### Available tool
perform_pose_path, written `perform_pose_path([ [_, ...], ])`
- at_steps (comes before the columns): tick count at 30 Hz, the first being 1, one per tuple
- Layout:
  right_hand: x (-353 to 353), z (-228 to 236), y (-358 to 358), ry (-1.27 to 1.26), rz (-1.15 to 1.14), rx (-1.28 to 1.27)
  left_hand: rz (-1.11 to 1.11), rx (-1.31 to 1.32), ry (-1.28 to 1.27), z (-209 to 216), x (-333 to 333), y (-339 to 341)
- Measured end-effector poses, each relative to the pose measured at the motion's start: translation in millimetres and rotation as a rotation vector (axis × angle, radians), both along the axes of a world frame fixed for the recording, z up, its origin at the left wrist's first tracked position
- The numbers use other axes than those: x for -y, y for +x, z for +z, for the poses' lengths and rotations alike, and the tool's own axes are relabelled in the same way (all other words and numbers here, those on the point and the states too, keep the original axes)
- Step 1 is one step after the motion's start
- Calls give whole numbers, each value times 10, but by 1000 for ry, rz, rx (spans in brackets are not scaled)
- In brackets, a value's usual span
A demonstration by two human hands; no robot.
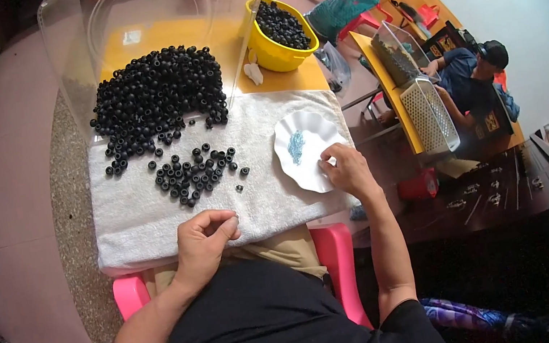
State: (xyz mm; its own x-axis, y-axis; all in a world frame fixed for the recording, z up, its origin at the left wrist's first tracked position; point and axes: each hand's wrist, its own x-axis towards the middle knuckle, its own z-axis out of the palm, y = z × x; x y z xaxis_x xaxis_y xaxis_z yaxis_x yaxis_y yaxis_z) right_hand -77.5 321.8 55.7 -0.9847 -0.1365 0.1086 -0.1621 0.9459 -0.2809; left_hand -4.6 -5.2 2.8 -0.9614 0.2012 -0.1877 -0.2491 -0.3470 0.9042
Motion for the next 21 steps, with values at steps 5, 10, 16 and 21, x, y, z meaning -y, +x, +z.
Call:
perform_pose_path([
  [5,-41,-57,2,-17,45,-52,-9,-4,3,-26,0,-4],
  [10,-113,-165,-38,-63,102,-117,7,-2,18,-47,-10,-7],
  [16,-113,-213,-44,-214,160,-232,16,-8,35,-37,-11,-7],
  [21,-62,-196,60,-444,-44,-160,9,6,31,-2,-6,-9],
])
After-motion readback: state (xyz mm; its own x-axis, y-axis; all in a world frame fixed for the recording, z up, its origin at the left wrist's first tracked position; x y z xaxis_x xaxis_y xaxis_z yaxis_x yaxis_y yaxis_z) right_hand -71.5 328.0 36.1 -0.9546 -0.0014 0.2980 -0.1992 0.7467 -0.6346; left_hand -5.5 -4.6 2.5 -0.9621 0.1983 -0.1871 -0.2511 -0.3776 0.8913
